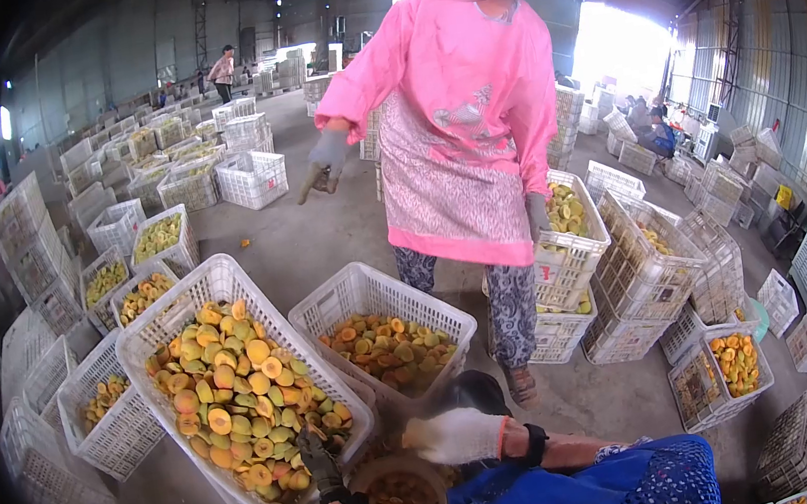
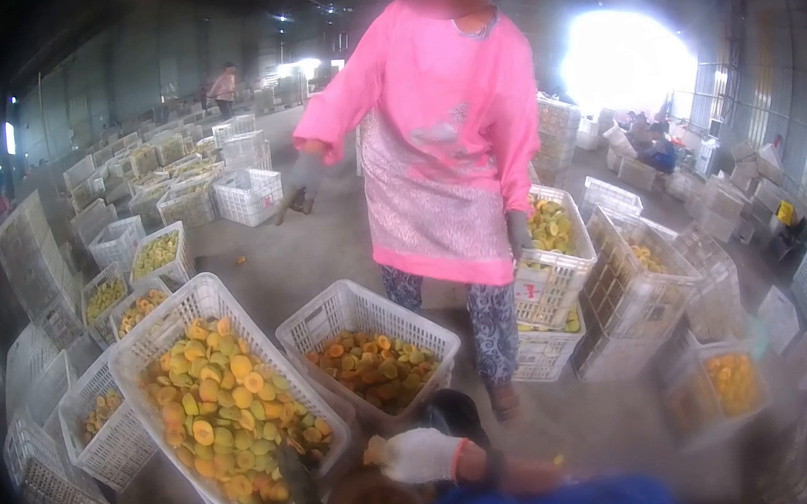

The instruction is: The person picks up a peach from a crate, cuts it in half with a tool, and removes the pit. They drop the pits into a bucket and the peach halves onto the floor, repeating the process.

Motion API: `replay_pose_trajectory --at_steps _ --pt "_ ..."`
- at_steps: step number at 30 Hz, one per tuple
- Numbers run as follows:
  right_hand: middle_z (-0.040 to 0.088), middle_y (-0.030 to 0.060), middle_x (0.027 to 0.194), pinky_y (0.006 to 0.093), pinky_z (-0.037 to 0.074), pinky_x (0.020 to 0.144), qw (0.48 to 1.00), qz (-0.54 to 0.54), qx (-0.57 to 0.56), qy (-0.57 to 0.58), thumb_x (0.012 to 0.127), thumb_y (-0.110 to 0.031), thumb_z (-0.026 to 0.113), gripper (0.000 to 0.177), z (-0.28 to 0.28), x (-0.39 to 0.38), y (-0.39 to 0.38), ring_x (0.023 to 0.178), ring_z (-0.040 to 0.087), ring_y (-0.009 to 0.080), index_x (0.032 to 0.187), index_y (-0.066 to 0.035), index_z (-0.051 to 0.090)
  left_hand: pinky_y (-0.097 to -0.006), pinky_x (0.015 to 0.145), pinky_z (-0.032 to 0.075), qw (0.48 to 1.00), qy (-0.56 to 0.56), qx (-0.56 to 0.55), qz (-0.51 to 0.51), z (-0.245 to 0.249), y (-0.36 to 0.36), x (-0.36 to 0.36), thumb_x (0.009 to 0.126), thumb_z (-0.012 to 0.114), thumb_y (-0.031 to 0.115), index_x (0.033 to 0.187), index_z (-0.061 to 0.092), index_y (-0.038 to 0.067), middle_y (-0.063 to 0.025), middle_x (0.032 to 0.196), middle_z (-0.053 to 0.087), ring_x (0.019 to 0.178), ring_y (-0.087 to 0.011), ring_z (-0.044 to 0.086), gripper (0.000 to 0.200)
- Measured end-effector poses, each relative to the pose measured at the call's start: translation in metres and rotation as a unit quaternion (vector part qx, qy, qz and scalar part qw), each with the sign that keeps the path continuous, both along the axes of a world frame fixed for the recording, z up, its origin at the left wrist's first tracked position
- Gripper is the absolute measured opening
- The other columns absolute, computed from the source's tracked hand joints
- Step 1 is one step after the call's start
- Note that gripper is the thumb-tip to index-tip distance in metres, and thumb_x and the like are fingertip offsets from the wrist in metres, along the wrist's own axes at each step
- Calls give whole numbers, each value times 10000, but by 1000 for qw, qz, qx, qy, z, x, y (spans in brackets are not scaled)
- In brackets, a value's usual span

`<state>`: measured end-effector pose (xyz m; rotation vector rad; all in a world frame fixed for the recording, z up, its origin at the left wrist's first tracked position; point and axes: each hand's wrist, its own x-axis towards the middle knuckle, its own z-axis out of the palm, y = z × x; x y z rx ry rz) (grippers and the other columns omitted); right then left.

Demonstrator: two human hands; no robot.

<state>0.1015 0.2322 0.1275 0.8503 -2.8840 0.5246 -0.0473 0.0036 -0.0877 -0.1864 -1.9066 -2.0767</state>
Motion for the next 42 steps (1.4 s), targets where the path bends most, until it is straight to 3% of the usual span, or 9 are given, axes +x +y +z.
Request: replay_pose_trajectory --at_steps 2,6,8,10,17,21,26,37,42 --pt "582 96 920 362 518 616 1000 -4 8 -5 826 -119 549 210 5 2 -2 784 629 268 1026 -68 586 -278 674 524 986 80 -141 43 -2 0 -1 963 521 284 1208 545 63 -28 1016 587 836 -127 588 332" --pt "623 111 911 366 523 643 997 31 56 38 830 -157 535 190 3 1 5 763 634 288 987 -70 601 -299 747 507 975 -137 147 -91 30 1 10 974 480 246 1311 476 43 -63 1156 555 942 -165 566 394" --pt "621 87 991 334 537 690 985 72 131 88 814 -150 578 173 5 3 7 808 640 263 960 -73 626 -291 720 505 998 5 -55 -42 -7 -1 -1 976 450 213 1330 461 45 -72 1158 543 933 -157 558 393" --pt "632 73 970 339 537 697 999 13 45 24 818 -179 597 175 21 4 -5 792 642 265 960 -80 628 -335 970 409 976 -174 115 -59 38 2 11 980 430 247 1280 499 -25 -130 1269 542 1134 -236 517 411" --pt "651 118 811 412 508 642 991 -85 -35 -97 838 -266 606 226 32 8 -17 745 632 330 983 -94 618 -297 624 504 942 -215 249 -60 23 5 1 957 521 259 1155 552 86 18 876 511 729 -123 549 264" --pt "657 127 818 423 507 650 990 -81 -54 -98 830 -227 621 214 29 8 -17 768 636 342 997 -93 614 -307 611 517 912 -315 264 -20 26 -2 -6 934 548 302 1152 552 102 -34 986 586 780 -165 595 296" --pt "651 138 815 410 520 651 983 -96 -118 -99 820 -194 648 213 12 -9 -13 747 638 334 1012 -117 601 -371 705 527 868 -177 455 -89 57 -13 -14 929 530 370 1225 524 59 -78 1062 598 850 -229 620 429" --pt "593 192 851 410 494 640 961 -21 -271 -56 838 -104 614 158 -9 -109 -58 730 601 362 943 8 578 -349 800 511 872 -95 391 -279 159 -17 -19 998 425 390 1364 410 39 -96 1161 571 918 -186 591 507" --pt "606 168 982 372 498 711 990 59 -51 120 830 -96 598 191 -40 -142 -69 861 620 300 1005 -20 615 -311 950 443 926 -58 311 -208 156 -6 -18 977 462 431 1346 411 5 -88 1207 521 1103 -169 522 566"
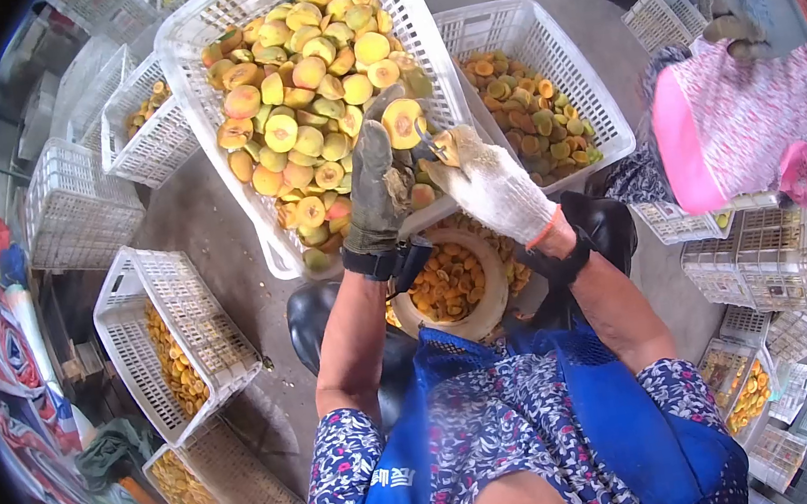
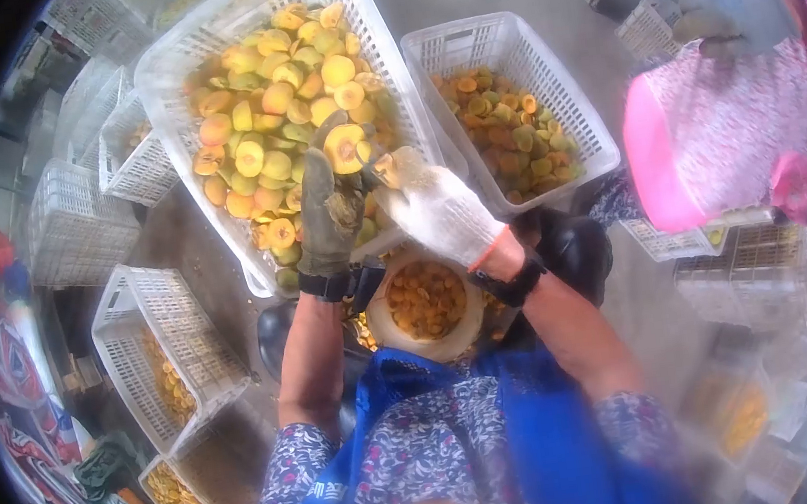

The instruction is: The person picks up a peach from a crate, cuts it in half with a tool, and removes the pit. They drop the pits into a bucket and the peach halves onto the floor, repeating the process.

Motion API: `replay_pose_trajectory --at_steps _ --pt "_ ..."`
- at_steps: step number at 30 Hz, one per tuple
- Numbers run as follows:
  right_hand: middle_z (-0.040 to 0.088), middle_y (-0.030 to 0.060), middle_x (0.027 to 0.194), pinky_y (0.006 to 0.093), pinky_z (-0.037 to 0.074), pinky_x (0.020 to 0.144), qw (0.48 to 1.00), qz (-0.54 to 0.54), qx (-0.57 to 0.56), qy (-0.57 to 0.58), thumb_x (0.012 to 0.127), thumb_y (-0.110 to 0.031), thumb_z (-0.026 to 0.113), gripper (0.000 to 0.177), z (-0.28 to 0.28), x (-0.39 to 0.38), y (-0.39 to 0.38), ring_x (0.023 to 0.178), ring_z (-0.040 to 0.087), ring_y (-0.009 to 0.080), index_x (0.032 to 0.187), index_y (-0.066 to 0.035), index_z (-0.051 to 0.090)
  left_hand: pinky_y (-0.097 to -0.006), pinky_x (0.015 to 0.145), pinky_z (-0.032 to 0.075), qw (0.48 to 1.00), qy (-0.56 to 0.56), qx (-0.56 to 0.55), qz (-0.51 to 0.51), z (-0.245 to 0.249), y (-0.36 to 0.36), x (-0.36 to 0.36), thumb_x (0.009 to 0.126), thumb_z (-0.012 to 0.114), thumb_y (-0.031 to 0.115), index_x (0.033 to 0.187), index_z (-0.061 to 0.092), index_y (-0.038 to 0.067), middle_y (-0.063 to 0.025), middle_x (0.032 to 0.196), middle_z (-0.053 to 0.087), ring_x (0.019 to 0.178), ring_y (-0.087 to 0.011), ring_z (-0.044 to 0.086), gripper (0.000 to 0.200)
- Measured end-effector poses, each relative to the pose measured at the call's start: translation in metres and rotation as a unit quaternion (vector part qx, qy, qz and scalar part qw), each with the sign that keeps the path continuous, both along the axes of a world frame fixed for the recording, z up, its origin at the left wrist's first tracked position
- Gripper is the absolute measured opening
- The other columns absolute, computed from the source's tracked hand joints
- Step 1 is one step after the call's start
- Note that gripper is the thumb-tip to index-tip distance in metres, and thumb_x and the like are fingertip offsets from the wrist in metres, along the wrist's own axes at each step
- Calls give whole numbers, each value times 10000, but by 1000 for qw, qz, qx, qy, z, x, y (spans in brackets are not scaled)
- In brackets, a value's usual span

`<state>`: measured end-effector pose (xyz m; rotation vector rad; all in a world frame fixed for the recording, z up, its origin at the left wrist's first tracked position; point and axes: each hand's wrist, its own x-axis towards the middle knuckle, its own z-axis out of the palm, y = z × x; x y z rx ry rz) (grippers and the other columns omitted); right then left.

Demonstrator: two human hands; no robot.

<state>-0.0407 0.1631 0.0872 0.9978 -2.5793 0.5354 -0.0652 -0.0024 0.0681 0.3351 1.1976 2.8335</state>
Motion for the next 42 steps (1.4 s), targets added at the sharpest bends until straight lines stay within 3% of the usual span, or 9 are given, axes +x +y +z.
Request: replay_pose_trajectory --at_steps 1,8,10,23,27,29,37,39,42 --pt "592 168 1032 363 504 714 987 13 96 132 798 -77 585 160 -6 -2 -1 878 602 300 945 -20 616 -318 964 434 999 9 -27 31 -1 3 0 978 448 449 1345 411 1 -89 1221 515 1122 -169 513 580" --pt "583 177 1022 374 494 725 989 -39 73 119 792 -75 585 161 -25 -3 -11 867 588 300 938 -16 616 -319 982 413 994 48 -81 46 -10 13 0 987 405 463 1333 419 -7 -95 1229 513 1120 -168 505 584" --pt "566 189 987 396 490 695 996 -68 -54 -8 782 -77 599 155 -30 -2 -18 816 586 317 919 -5 609 -318 978 403 982 71 -137 112 -21 18 -1 999 381 434 1319 433 -11 -96 1220 514 1113 -159 495 551" --pt "580 197 1015 436 473 837 987 10 -45 -152 852 -106 531 214 -27 7 -19 944 564 388 1018 15 592 -329 902 437 992 21 -84 87 -38 17 9 1008 334 408 1188 515 -4 -83 1054 577 989 -191 553 485" --pt "600 216 980 388 508 768 973 53 -84 -209 854 -112 532 206 -16 4 -7 909 599 339 989 30 598 -319 825 490 926 136 -326 134 -40 8 7 1017 295 422 1157 549 5 -93 1039 606 922 -193 596 508" --pt "602 230 1029 399 481 818 863 -58 -243 -438 883 -151 502 260 0 10 -11 956 579 361 1049 35 576 -308 751 528 995 -80 -60 9 -29 16 7 1019 270 454 1161 520 -1 -92 964 589 847 -177 601 538" --pt "631 202 879 386 482 758 854 -48 -247 -455 869 -200 504 299 -12 15 -18 814 607 308 1033 43 566 -349 758 539 997 -75 -30 6 -30 14 14 1006 352 450 982 570 36 -77 859 606 779 -190 622 468" --pt "627 137 760 357 489 663 716 -91 -241 -649 865 -216 514 284 6 14 -13 690 612 230 977 36 585 -368 761 525 996 -89 -1 -15 -32 15 9 1005 341 456 907 555 47 -75 821 573 764 -197 598 472" --pt "602 80 683 313 485 556 787 -28 -213 -578 865 -229 525 279 -13 7 -2 577 578 154 931 31 599 -385 785 501 997 -64 -9 -48 -35 14 3 1003 344 452 814 538 62 -69 772 534 744 -191 559 475"
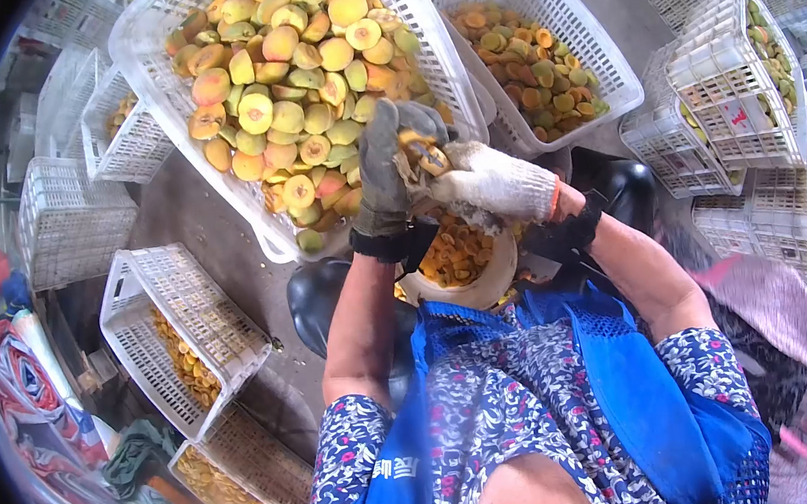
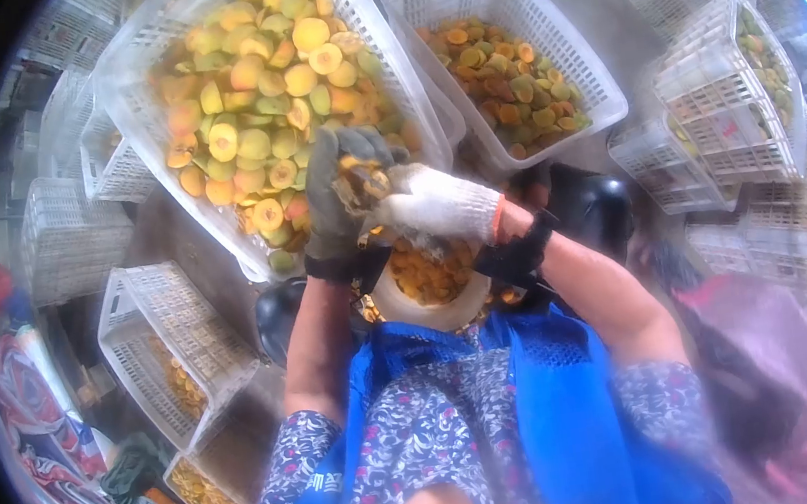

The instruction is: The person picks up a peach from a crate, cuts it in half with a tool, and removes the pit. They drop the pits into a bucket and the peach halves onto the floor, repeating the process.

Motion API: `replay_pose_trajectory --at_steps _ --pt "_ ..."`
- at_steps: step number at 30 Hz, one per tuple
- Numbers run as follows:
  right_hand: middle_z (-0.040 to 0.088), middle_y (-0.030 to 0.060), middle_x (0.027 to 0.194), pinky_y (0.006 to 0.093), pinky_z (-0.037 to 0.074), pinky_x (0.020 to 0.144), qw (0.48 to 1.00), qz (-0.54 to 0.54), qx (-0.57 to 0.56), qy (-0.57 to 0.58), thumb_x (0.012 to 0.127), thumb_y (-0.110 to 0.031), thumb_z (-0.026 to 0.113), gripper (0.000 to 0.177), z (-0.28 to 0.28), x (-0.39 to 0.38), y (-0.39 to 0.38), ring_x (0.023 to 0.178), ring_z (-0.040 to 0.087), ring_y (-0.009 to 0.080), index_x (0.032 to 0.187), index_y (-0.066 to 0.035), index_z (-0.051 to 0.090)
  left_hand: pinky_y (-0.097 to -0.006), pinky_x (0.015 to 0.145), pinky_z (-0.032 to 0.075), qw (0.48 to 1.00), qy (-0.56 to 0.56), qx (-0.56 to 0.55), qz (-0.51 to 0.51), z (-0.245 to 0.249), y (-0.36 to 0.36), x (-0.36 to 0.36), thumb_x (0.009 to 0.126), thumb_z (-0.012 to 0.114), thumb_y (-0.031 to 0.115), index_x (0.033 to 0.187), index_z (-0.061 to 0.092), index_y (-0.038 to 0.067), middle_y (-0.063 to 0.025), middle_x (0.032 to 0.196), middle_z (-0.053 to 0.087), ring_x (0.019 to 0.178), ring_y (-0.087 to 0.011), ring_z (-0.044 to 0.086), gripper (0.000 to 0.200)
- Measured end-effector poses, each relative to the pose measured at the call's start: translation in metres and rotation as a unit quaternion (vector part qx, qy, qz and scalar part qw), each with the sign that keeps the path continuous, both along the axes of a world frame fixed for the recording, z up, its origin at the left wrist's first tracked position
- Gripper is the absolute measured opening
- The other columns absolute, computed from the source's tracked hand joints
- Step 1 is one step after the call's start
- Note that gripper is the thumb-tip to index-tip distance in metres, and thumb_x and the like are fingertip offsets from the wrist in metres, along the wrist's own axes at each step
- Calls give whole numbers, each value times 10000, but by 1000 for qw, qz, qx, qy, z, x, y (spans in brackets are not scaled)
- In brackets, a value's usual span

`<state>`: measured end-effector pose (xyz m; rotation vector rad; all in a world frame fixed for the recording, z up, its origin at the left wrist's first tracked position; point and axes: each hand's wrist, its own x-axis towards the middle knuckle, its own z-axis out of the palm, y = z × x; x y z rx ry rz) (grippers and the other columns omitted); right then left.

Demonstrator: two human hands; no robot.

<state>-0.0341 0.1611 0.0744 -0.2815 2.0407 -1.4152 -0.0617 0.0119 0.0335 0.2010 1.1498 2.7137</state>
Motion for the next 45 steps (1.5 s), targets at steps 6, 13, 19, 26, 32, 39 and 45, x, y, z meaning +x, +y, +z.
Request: replay_pose_trajectory --at_steps 6,13,19,26,32,39,45 --pt "533 -18 695 247 452 493 992 78 12 -94 830 -259 605 287 6 -9 29 536 510 76 964 -7 634 -345 754 456 980 117 -141 -74 -6 2 1 991 404 396 736 526 40 -84 765 537 799 -209 544 455" --pt "608 149 756 413 526 669 837 438 175 277 770 -170 573 144 -41 -19 51 752 639 351 750 -40 630 -265 662 438 951 -75 -273 -121 -34 16 31 994 434 348 755 560 17 -44 689 559 677 -130 532 428" --pt "694 145 822 400 542 666 886 304 243 251 798 -187 547 211 -77 25 73 779 680 303 828 -56 709 -277 608 469 896 -138 -422 -1 -47 5 32 993 403 438 830 617 47 -47 712 607 623 -133 558 475" --pt "683 156 808 403 534 615 911 251 116 305 789 -128 543 188 -83 16 76 755 678 305 904 -43 666 -402 945 441 830 191 -490 186 69 21 -78 970 462 339 1324 443 30 -169 1272 529 1166 -268 524 470" --pt "686 174 847 415 538 653 922 257 186 220 782 -176 551 223 -84 12 80 784 672 335 876 -41 701 -454 987 382 321 293 -863 259 -40 -9 -133 802 652 184 1380 416 130 -187 1314 481 1195 -363 468 628" --pt "662 211 851 445 513 706 964 228 43 129 788 -216 542 278 -91 2 75 811 648 379 965 -13 613 -457 925 409 388 248 -859 225 -29 -13 -131 740 727 215 1209 560 169 -90 1140 590 1101 -312 518 500" --pt "673 199 905 442 529 720 921 288 195 175 800 -215 534 299 -94 7 75 850 658 354 1015 -37 641 -444 907 415 290 303 -890 178 -17 0 -121 702 761 266 1163 586 191 -70 1072 607 1046 -293 538 498"
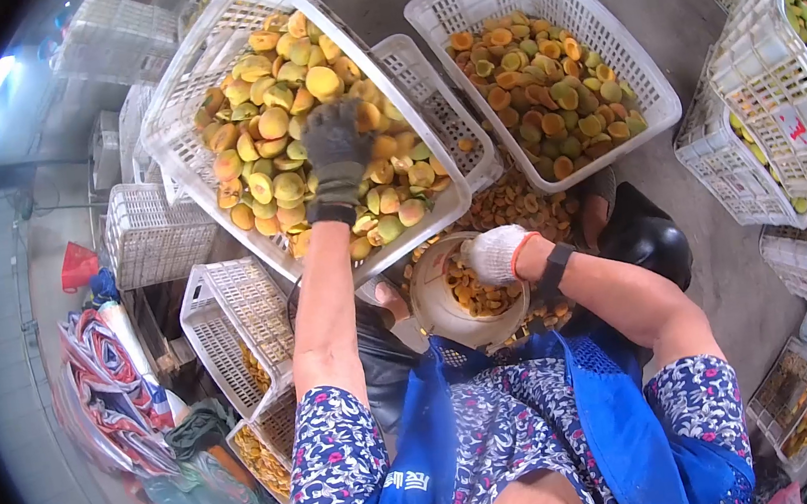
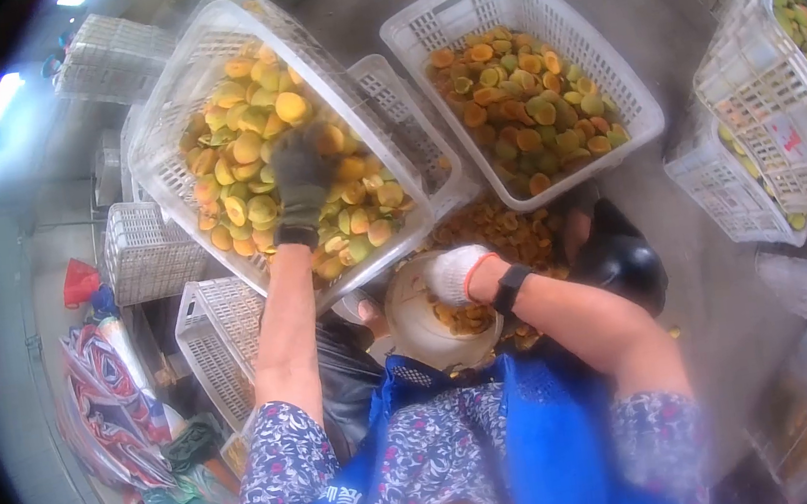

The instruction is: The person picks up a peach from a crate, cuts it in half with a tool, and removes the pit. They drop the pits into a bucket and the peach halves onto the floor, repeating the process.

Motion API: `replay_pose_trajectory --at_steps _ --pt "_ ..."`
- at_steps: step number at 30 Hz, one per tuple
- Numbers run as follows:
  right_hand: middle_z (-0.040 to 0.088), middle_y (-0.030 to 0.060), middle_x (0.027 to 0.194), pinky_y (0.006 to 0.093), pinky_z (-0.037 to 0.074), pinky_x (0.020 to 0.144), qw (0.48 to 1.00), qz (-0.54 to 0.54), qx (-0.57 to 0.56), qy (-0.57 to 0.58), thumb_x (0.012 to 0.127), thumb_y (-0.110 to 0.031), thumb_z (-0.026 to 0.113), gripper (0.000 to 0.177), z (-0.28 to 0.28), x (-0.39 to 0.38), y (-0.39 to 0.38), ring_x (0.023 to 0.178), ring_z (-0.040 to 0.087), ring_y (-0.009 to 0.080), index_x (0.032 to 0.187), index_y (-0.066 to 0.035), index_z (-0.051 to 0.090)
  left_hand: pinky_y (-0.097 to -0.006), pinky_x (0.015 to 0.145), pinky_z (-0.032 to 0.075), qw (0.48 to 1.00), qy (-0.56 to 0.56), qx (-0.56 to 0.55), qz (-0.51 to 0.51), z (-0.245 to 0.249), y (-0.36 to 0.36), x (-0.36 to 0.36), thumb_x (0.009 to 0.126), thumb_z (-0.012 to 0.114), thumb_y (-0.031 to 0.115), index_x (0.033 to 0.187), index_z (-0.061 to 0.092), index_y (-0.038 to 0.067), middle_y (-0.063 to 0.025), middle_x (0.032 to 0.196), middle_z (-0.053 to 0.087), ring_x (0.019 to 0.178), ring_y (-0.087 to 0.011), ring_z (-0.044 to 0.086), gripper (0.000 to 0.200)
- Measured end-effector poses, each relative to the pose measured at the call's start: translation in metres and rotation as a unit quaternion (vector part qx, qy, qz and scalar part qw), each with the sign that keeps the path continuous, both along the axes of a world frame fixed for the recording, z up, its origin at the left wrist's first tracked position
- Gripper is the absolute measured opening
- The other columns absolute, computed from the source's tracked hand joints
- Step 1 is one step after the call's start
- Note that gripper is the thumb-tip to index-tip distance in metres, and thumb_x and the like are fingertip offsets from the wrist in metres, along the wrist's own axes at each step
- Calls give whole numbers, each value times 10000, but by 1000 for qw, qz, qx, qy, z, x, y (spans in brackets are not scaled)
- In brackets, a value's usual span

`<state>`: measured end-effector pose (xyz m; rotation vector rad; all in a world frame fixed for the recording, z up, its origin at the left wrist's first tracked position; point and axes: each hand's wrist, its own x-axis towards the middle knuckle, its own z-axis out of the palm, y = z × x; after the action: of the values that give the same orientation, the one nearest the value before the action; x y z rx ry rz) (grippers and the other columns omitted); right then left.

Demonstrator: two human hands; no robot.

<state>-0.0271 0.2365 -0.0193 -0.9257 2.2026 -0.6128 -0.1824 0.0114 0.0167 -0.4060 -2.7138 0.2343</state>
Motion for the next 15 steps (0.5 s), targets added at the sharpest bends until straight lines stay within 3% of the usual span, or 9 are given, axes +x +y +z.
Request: replay_pose_trajectory --at_steps 2,4,6,7,9,10,11,12,15 --pt "677 187 900 447 530 704 1000 -14 2 7 799 -198 530 279 7 -5 1 844 659 352 1000 -50 653 -447 907 410 995 16 80 -56 1 2 16 690 768 297 1164 579 171 -67 1084 615 1058 -292 532 525" --pt "675 188 891 446 530 692 997 -75 -32 0 798 -183 533 256 10 -5 3 821 658 355 980 -56 659 -405 865 455 995 -41 85 -13 22 19 25 708 780 297 1197 554 111 -72 1071 621 1015 -247 572 570" --pt "680 167 949 408 511 751 997 -73 -28 -1 845 -266 577 261 9 -4 2 872 651 333 981 -79 697 -338 794 497 872 -193 442 -90 39 37 30 759 768 264 1239 522 69 -79 1060 616 948 -198 608 573" --pt "679 169 948 408 512 748 997 -66 -42 16 842 -261 578 262 5 -4 0 869 651 337 980 -73 696 -338 794 497 871 -193 442 -91 43 38 20 759 768 264 1239 522 69 -79 1060 616 948 -198 608 573" --pt "674 190 889 449 528 702 997 -44 -64 26 800 -172 534 252 6 -5 0 826 654 359 963 -15 645 -276 739 507 790 -225 567 -64 47 37 -14 795 752 227 1262 498 34 -87 1044 609 890 -156 620 565" --pt "674 190 889 449 528 702 997 -46 -62 25 800 -172 534 252 6 -6 0 826 654 359 963 -15 645 -331 794 506 798 -131 581 -96 42 31 -25 811 721 233 1260 501 45 -115 1087 609 953 -217 617 534" --pt "672 194 884 448 528 704 997 -51 -52 13 803 -177 531 248 5 -7 -1 826 653 361 954 -17 644 -371 821 493 924 -27 380 -40 39 16 -38 806 716 262 1260 506 67 -118 1111 606 997 -245 600 537" --pt "670 198 879 448 528 706 997 -55 -44 1 806 -183 528 244 7 -9 -2 825 651 364 945 -18 643 -411 848 481 985 80 151 19 38 7 -45 800 711 290 1261 511 88 -122 1134 604 1040 -274 584 542" --pt "669 207 907 435 521 731 997 -65 -30 -13 816 -219 541 254 8 -12 1 847 651 356 929 -28 664 -470 876 447 995 -3 32 96 18 -3 -43 783 704 341 1253 525 137 -113 1176 596 1109 -305 538 543"
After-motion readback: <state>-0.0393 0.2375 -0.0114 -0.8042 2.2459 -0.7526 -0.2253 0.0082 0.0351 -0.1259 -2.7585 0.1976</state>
